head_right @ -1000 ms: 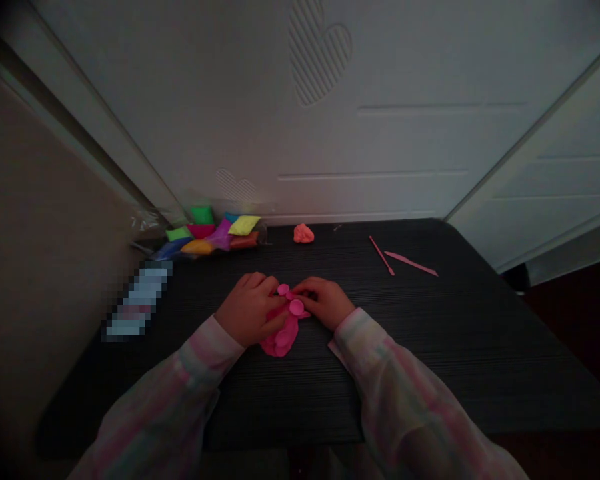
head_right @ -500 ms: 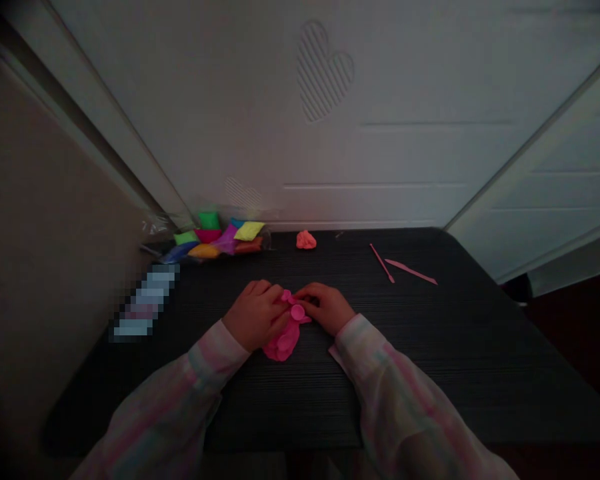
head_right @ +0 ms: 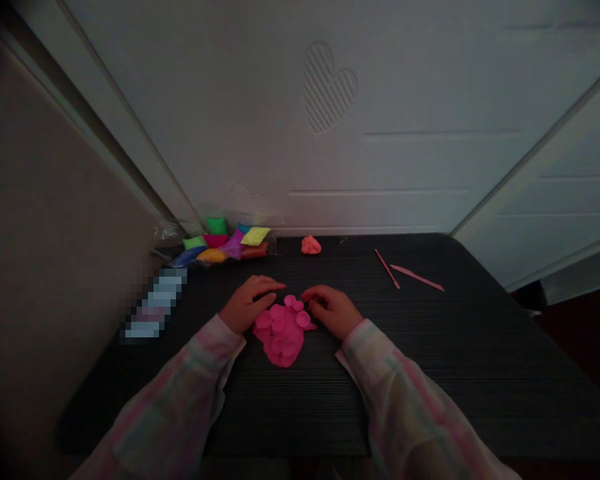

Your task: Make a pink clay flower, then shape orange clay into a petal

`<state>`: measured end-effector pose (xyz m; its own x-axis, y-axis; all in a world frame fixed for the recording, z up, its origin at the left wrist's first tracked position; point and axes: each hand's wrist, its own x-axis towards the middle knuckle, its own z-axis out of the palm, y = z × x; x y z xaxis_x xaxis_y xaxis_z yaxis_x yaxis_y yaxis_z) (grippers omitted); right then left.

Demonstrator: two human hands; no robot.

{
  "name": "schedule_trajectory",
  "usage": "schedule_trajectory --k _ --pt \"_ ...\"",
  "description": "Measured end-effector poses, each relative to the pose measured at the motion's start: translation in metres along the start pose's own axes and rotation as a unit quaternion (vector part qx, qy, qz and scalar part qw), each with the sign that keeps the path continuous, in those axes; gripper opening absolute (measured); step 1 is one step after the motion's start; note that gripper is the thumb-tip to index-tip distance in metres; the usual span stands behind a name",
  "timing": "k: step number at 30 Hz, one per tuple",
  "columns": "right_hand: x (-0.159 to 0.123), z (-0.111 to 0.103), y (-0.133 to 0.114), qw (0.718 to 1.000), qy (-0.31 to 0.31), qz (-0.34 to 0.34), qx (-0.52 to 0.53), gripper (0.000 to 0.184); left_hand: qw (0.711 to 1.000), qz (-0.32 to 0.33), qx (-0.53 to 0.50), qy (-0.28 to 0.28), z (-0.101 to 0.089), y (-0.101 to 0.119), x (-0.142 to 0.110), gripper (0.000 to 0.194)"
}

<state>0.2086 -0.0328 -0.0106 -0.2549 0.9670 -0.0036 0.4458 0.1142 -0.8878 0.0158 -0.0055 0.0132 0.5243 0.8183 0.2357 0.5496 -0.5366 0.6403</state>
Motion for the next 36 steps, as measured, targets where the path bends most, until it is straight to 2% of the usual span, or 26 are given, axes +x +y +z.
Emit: schedule_trajectory --k 3,5,8,13,16,18,21,24,31,36 --pt "0.000 0.000 0.000 1.000 -0.005 -0.015 -0.010 0.017 0.997 -0.017 -0.052 -0.047 0.003 -0.005 0.002 0.025" --pt "0.000 -0.001 -0.001 0.999 -0.012 -0.032 -0.018 0.016 0.995 -0.021 -0.079 -0.060 0.005 -0.006 0.002 0.025" --pt "0.000 -0.001 -0.004 0.999 -0.016 -0.044 -0.022 0.017 0.992 -0.037 -0.107 -0.058 0.007 -0.006 0.001 0.025" --pt "0.000 0.000 -0.004 1.000 -0.003 -0.028 -0.011 0.018 0.984 -0.088 -0.151 -0.035 0.008 -0.005 0.000 0.027" --pt "0.001 0.002 0.001 0.999 0.037 -0.015 -0.014 0.019 0.979 -0.116 -0.165 -0.004 0.008 -0.007 0.000 0.029" --pt "0.003 0.001 0.005 0.995 0.092 -0.016 -0.033 0.020 0.975 -0.136 -0.176 0.016 0.009 -0.011 0.001 0.028" --pt "0.011 -0.002 0.010 0.973 0.206 -0.029 -0.103 0.021 0.962 -0.159 -0.217 0.038 0.009 -0.019 0.003 0.026" --pt "0.028 -0.008 0.014 0.949 0.273 -0.040 -0.154 0.025 0.949 -0.168 -0.261 0.059 0.009 -0.025 0.006 0.024" --pt "0.082 -0.018 0.026 0.930 0.311 -0.037 -0.194 0.033 0.937 -0.178 -0.294 0.068 0.006 -0.027 0.006 0.025" --pt "0.090 -0.020 0.028 0.932 0.295 -0.027 -0.206 0.029 0.934 -0.182 -0.301 0.063 0.007 -0.030 0.007 0.025"
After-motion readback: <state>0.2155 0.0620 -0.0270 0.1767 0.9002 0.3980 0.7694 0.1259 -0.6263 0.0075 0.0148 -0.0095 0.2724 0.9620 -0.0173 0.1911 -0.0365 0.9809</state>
